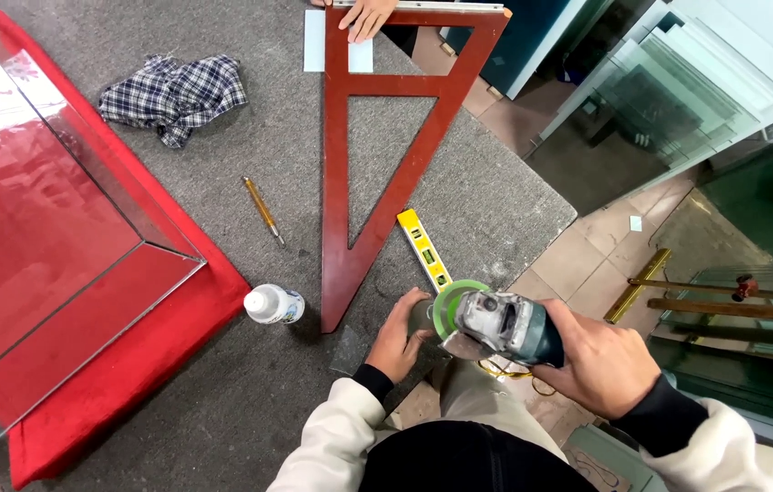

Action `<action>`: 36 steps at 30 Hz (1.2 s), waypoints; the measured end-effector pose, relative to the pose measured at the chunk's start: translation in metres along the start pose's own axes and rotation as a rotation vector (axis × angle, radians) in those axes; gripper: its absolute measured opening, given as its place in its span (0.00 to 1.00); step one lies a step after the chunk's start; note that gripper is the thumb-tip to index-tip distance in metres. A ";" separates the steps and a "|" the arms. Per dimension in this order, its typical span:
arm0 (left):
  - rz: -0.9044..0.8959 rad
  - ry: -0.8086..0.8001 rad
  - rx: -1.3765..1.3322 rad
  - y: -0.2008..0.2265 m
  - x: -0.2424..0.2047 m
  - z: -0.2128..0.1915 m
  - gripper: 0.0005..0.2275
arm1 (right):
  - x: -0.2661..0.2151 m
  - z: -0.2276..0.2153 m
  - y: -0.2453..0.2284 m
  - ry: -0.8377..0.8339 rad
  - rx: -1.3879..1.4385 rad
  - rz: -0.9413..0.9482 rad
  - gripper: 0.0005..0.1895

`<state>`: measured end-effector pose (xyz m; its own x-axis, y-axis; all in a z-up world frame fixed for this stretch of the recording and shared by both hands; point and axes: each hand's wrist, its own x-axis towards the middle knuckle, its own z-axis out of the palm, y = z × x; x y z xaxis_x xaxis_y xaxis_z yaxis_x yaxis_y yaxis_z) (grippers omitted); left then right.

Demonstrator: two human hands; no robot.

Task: Smoothing the sharp edges of a cut glass bottle using an angle grinder and checking for a level finish with a spirit level.

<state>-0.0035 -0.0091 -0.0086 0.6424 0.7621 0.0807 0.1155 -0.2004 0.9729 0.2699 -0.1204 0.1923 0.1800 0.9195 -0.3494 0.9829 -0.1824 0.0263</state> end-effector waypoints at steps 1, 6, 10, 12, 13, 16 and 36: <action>0.009 -0.001 0.001 -0.001 0.000 0.000 0.32 | 0.002 0.002 0.000 0.010 -0.009 -0.024 0.39; 0.032 0.017 0.007 -0.010 -0.004 0.002 0.28 | -0.005 0.003 -0.002 -0.028 0.025 -0.036 0.39; 0.000 0.008 0.024 -0.005 -0.003 0.001 0.30 | -0.006 0.005 0.007 -0.009 0.003 -0.014 0.40; -0.002 0.010 0.019 -0.004 -0.002 0.000 0.30 | 0.000 0.000 0.002 -0.013 0.007 -0.024 0.39; -0.004 0.011 0.013 -0.004 -0.002 0.000 0.31 | 0.003 -0.003 -0.001 -0.017 0.010 -0.034 0.39; 0.050 0.011 0.005 -0.012 -0.003 0.002 0.33 | 0.003 0.003 -0.007 0.027 0.031 -0.099 0.40; 0.036 0.016 -0.018 -0.008 -0.005 0.000 0.30 | -0.003 0.004 0.006 -0.011 0.015 -0.105 0.39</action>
<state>-0.0072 -0.0112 -0.0170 0.6333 0.7647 0.1188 0.0789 -0.2165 0.9731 0.2755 -0.1254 0.1893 0.0753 0.9299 -0.3599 0.9956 -0.0904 -0.0253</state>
